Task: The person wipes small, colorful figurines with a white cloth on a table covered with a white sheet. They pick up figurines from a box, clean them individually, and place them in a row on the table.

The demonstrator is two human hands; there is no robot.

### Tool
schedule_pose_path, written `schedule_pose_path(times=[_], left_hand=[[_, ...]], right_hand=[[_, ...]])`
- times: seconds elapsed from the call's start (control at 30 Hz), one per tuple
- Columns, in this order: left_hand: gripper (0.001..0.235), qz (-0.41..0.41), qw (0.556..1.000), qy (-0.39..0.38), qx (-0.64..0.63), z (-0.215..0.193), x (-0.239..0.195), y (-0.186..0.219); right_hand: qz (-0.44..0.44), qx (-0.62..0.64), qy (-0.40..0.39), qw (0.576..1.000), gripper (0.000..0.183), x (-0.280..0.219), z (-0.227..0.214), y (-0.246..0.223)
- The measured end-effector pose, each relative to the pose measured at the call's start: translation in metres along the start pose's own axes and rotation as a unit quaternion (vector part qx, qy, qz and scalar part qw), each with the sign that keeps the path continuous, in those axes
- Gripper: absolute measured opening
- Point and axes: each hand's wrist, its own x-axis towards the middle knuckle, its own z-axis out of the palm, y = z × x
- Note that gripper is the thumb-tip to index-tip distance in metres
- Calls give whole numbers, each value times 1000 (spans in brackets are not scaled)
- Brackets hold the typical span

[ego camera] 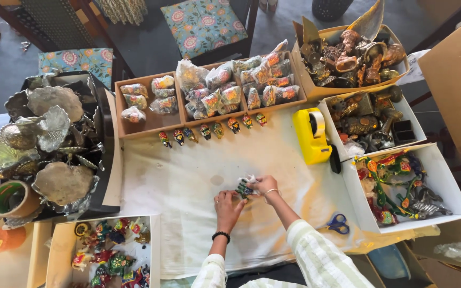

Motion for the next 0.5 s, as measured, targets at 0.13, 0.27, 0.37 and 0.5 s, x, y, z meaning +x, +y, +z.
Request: schedule_pose_path(times=[0.13, 0.27, 0.37, 0.5], left_hand=[[43, 25, 1000, -1, -6, -5, -2, -1], [45, 4, 1000, -17, -17, -7, -4, 1], [46, 13, 1000, -16, -16, -7, -5, 2], [51, 29, 999, -15, 16, -3, -3, 0]], right_hand=[[-57, -158, 79, 983, 29, -17, -5, 2], [-22, -163, 100, 981, 29, -37, 1, -14], [-14, -172, 112, 979, 30, -41, -1, -10], [13, -89, 116, 989, 31, -35, -5, 2]])
